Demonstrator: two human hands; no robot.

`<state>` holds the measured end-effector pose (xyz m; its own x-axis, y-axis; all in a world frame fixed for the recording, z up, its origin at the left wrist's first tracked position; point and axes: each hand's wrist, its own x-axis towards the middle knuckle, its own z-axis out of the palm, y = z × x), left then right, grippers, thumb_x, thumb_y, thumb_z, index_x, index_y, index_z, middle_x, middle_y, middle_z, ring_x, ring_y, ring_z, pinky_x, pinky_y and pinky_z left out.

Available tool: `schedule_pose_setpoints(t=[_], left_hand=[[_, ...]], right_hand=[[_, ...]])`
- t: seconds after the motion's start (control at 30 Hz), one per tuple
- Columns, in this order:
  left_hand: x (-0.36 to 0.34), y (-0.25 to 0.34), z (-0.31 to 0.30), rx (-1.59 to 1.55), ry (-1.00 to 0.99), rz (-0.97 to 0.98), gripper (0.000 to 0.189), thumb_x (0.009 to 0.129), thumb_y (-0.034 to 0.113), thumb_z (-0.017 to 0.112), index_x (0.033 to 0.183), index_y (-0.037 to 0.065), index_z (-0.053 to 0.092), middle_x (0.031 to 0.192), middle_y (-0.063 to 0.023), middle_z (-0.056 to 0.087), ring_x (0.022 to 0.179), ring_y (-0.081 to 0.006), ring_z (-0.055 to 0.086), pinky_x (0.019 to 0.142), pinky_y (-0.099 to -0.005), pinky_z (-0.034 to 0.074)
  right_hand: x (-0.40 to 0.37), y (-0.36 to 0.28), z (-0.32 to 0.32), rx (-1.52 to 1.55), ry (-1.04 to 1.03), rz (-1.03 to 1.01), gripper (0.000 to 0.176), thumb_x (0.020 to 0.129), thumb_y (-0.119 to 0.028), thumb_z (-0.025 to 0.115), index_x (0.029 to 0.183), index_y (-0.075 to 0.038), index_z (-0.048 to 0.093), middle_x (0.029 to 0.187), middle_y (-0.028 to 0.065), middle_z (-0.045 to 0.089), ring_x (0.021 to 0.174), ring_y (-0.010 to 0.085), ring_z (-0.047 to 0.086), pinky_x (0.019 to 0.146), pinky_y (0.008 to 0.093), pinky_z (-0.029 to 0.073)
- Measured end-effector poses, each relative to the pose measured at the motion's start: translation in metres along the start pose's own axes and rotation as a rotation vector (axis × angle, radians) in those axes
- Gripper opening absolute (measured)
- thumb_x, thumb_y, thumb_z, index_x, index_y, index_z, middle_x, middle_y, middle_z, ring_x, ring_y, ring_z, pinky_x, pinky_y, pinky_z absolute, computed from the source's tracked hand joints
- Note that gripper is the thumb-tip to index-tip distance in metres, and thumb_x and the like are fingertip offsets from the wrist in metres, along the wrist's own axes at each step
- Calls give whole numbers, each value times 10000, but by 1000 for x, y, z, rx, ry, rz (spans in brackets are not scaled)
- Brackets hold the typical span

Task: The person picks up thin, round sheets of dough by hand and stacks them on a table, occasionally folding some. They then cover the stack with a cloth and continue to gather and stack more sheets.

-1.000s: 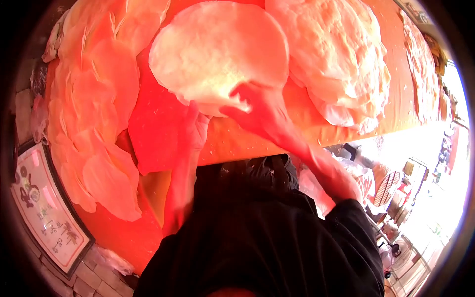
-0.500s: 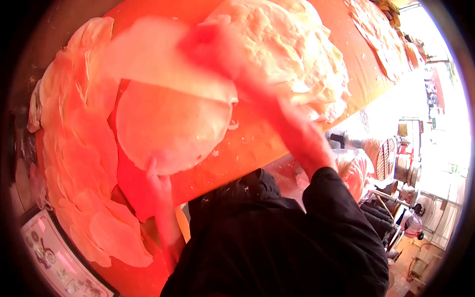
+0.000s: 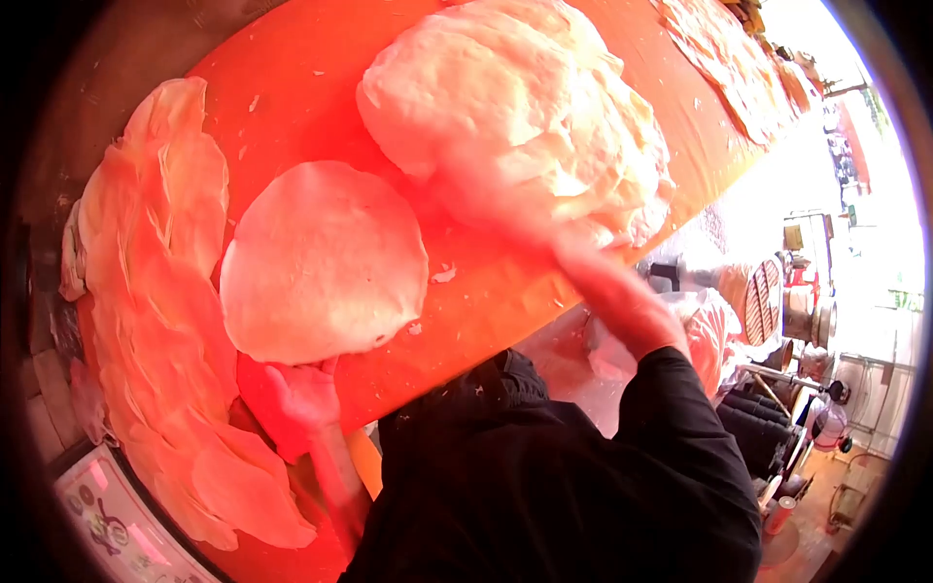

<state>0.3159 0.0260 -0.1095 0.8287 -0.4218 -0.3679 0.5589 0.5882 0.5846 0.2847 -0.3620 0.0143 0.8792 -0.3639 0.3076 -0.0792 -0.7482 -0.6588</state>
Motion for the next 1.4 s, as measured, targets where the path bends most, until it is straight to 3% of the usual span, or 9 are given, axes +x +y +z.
schedule_pose_setpoints(t=[0.13, 0.4, 0.63, 0.8, 0.83, 0.93, 1.03, 1.13, 1.4], left_hand=[[13, -8, 33, 132, -13, -15, 518, 992, 338, 481, 1383, 2, 428, 1256, -153, 571, 1131, -290, 575, 971, -425, 475], [1, -8, 39, 276, 73, 5, 551, 1000, 414, 461, 1363, 1, 441, 1148, -174, 615, 1045, -306, 609, 923, -403, 492], [-44, -7, 13, 384, 263, -46, 455, 1014, 329, 434, 1341, 13, 460, 1109, -162, 623, 1028, -283, 620, 902, -370, 512], [-80, -10, -25, 389, 317, -80, 415, 1016, 269, 433, 1331, 0, 460, 1117, -188, 621, 1025, -293, 629, 901, -392, 525], [-86, -6, -24, 409, 324, -79, 401, 1020, 251, 428, 1323, -9, 464, 1105, -195, 627, 1005, -297, 639, 890, -392, 531], [-104, 0, -27, 400, 349, -96, 360, 1024, 211, 441, 1287, -29, 491, 1043, -192, 652, 945, -292, 666, 849, -382, 548], [-125, 5, -47, 289, 321, -159, 334, 1020, 210, 471, 1248, -27, 524, 1021, -165, 667, 925, -267, 672, 827, -356, 552], [-158, 22, -69, 325, 349, -202, 323, 1014, 221, 495, 1223, -20, 543, 1017, -144, 674, 915, -249, 675, 807, -345, 554], [-248, 51, -164, 235, 501, -132, 327, 1014, 241, 487, 1212, -10, 555, 1017, -153, 672, 918, -264, 676, 813, -345, 552]], right_hand=[[-47, -84, 94, 448, -487, 68, 375, 792, -309, 724, 983, 5, 654, 898, 169, 686, 817, 289, 666, 695, 379, 542], [53, -31, 8, 761, -95, 356, 256, 859, -211, 653, 962, 21, 682, 818, 122, 689, 722, 213, 672, 631, 338, 545], [28, 162, -80, 717, 249, 433, 227, 902, -238, 668, 943, -20, 714, 828, 61, 694, 631, 138, 632, 537, 266, 496], [-34, 198, -73, 86, 371, 773, 302, 873, -358, 713, 1014, -96, 659, 619, -50, 509, 450, 71, 440, 400, 210, 305], [-48, 182, -85, 694, 296, 528, 524, 857, -396, 713, 1198, -14, 603, 933, 86, 665, 773, 122, 614, 667, 241, 493], [-35, 61, -19, -609, 507, 584, 391, 922, -196, 662, 1260, -16, 585, 1060, 96, 669, 855, 138, 625, 751, 277, 513], [-61, -39, 52, 47, 219, 134, 360, 917, -202, 663, 1220, -19, 595, 1025, 85, 662, 830, 129, 613, 730, 272, 498], [-96, -150, 154, 411, -373, 126, 331, 913, -208, 665, 1180, -23, 604, 991, 73, 654, 805, 121, 600, 709, 266, 482], [-145, -324, 364, 372, -835, -78, 261, 900, -225, 669, 1073, -32, 629, 899, 43, 636, 739, 97, 567, 652, 251, 440]])
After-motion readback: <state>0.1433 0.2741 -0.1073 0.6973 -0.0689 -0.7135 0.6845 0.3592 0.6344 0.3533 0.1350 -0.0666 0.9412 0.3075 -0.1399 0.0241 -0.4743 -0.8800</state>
